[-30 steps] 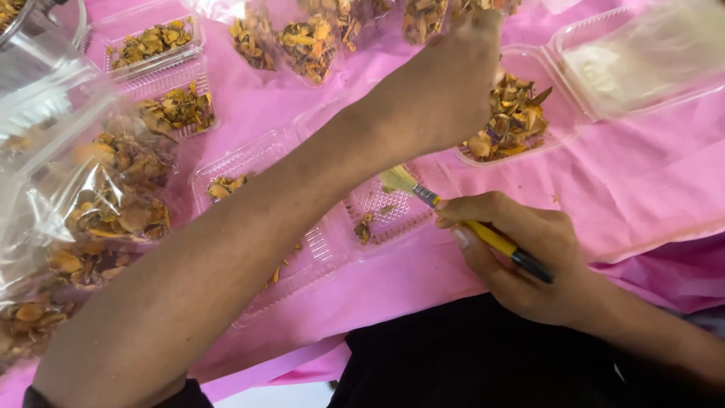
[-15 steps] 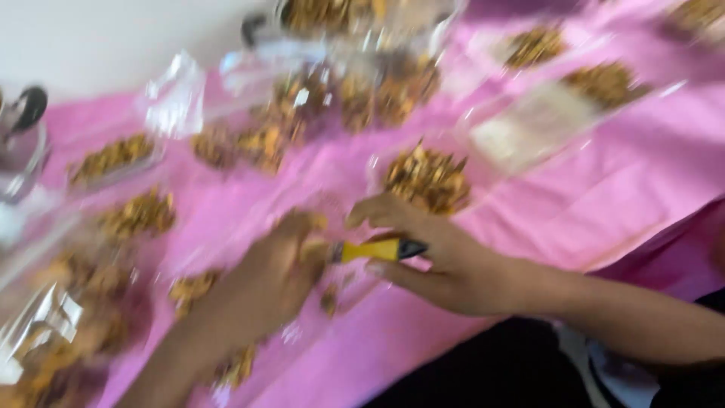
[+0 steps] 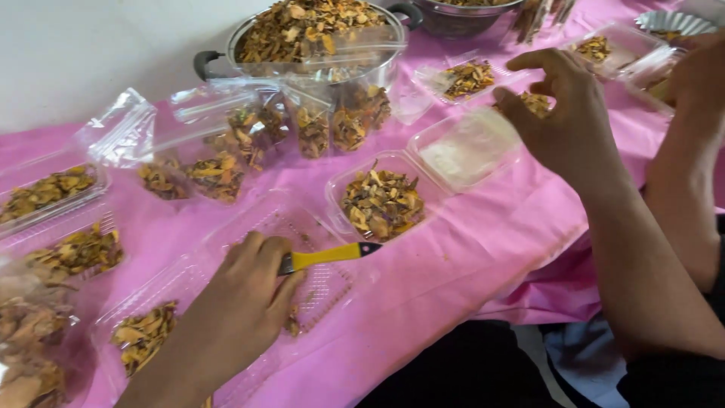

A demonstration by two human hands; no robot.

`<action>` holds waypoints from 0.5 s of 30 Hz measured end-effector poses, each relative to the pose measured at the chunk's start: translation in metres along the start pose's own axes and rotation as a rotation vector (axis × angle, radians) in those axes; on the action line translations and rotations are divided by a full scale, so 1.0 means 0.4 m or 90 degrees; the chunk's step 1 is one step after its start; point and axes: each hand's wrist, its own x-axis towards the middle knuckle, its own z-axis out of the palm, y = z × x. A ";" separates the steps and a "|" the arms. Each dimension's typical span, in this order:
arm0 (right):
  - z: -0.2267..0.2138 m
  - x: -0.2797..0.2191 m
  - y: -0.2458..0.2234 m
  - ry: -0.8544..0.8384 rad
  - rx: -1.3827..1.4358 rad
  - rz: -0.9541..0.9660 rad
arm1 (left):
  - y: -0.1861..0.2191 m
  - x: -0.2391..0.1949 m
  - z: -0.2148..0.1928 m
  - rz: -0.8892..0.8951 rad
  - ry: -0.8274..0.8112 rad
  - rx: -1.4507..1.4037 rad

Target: Sorting and cleaning dried tea leaves into small plastic containers using a brush and hands.

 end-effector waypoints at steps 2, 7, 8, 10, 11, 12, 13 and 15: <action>0.003 0.015 0.001 -0.116 -0.032 0.202 | -0.007 -0.002 0.008 -0.031 -0.032 0.020; 0.064 0.007 0.091 -0.264 -0.104 0.370 | -0.005 -0.004 0.000 -0.059 -0.065 0.072; 0.071 0.009 0.102 -0.249 -0.100 0.366 | -0.001 -0.006 -0.003 -0.088 -0.068 0.050; 0.085 0.014 0.130 -0.234 -0.092 0.364 | 0.003 -0.009 -0.004 -0.118 -0.073 0.031; 0.093 0.016 0.147 -0.191 -0.086 0.333 | 0.002 -0.010 -0.004 -0.119 -0.082 0.044; 0.097 0.019 0.164 -0.147 -0.083 0.300 | 0.002 -0.011 0.001 -0.118 -0.089 0.055; 0.096 0.025 0.163 -0.147 -0.082 0.301 | 0.002 -0.012 -0.004 -0.118 -0.090 0.056; 0.091 0.032 0.163 -0.140 -0.076 0.217 | 0.004 -0.015 -0.010 -0.111 -0.094 0.063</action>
